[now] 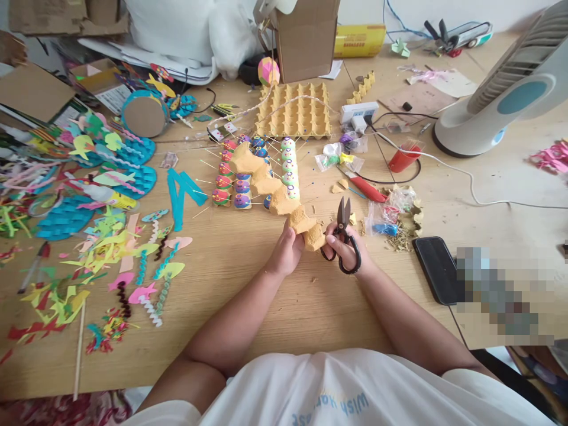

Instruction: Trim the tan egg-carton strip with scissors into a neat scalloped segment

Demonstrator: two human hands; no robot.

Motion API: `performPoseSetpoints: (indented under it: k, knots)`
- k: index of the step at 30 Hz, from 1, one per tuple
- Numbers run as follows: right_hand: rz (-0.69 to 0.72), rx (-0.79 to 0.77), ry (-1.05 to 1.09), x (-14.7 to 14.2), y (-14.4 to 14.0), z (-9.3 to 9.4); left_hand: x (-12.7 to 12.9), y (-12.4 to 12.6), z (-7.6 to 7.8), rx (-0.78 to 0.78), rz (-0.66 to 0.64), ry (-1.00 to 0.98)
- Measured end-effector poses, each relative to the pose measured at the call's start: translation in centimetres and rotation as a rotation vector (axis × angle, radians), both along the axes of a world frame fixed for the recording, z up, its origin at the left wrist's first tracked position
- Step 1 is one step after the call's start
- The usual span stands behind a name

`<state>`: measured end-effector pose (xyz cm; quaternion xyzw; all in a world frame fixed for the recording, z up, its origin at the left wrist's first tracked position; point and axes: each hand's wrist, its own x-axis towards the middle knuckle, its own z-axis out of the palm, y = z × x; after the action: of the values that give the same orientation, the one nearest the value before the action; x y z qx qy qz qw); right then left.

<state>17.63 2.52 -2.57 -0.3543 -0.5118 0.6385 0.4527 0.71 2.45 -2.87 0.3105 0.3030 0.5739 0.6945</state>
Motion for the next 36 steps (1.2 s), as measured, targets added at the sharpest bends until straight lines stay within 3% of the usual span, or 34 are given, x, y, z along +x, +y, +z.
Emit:
performPoseSetpoints:
  k: [7, 11, 16, 21, 31, 36]
  knots:
    - [-0.108, 0.095, -0.248, 0.2, -0.3, 1.4, -0.5, 0.2, -0.3, -0.053, 0.106, 0.032]
    - [-0.208, 0.288, -0.538, 0.2, -0.2, 1.0, -0.7, 0.1, -0.5, -0.068, 0.11, 0.042]
    - [-0.215, 0.502, -0.828, 0.3, 0.1, 0.5, -1.2, 0.2, -1.4, -0.029, 0.098, 0.063]
    - [-0.203, 0.528, -0.88, 0.5, 0.3, 0.2, -1.3, 0.3, -1.5, -0.028, 0.163, 0.071]
    - [-0.208, 0.702, -0.865, 0.5, 0.4, 0.4, -1.3, 0.3, -1.9, 0.087, 0.162, 0.069]
    - [-0.217, 0.686, -0.841, 0.5, 0.5, 0.1, -1.1, 0.3, -1.5, 0.091, 0.178, 0.061]
